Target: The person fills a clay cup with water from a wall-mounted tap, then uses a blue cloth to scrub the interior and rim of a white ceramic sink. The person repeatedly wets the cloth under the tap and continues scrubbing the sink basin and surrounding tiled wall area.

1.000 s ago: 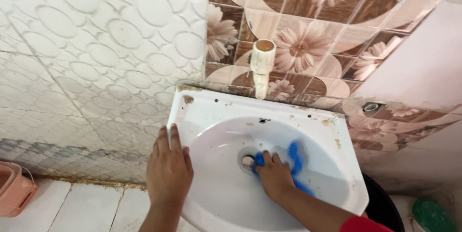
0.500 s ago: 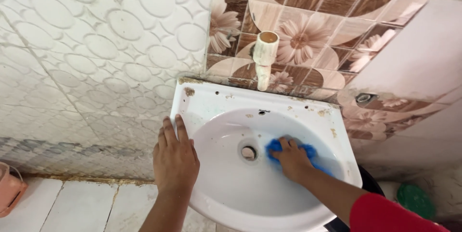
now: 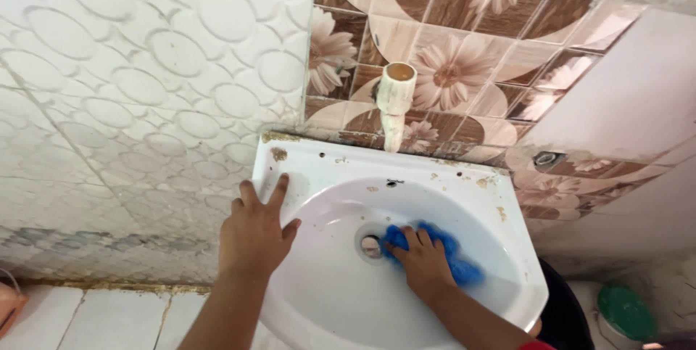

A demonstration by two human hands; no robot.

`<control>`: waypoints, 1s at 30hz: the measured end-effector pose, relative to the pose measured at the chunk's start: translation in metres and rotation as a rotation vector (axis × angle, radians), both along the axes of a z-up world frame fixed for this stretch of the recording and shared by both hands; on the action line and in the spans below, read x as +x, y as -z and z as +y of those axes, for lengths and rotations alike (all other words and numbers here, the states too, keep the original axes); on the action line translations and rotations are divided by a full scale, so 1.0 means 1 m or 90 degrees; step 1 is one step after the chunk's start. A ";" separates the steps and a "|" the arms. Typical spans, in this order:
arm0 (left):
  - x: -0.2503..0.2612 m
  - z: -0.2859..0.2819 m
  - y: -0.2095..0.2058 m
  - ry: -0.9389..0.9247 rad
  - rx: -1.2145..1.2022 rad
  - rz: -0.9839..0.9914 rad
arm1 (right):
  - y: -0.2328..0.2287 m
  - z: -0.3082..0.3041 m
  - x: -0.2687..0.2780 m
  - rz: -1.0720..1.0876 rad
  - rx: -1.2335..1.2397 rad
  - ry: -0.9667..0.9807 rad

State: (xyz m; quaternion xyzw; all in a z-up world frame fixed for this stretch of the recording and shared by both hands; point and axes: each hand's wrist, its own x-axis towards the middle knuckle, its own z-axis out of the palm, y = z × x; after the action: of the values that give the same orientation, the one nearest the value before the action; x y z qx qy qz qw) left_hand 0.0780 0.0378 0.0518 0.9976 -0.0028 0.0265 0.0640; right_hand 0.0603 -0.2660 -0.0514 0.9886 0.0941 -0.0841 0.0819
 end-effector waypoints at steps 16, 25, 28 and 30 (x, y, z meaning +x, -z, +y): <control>0.006 -0.007 -0.011 -0.026 0.026 0.029 | -0.024 -0.045 0.017 0.089 -0.239 -0.143; -0.001 -0.005 -0.008 -0.017 0.047 0.023 | -0.003 0.012 -0.010 0.148 -0.032 -0.174; -0.003 -0.006 -0.009 -0.021 0.049 0.024 | -0.004 -0.013 0.005 0.106 -0.101 -0.237; -0.001 -0.007 -0.011 -0.025 0.050 0.047 | -0.011 -0.040 0.022 0.066 -0.158 -0.288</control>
State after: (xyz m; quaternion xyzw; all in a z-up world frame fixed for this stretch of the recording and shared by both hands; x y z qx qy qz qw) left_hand 0.0766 0.0310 0.0623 0.9995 0.0179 -0.0089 0.0245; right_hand 0.0823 -0.3057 -0.0401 0.9192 0.3056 -0.1253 0.2144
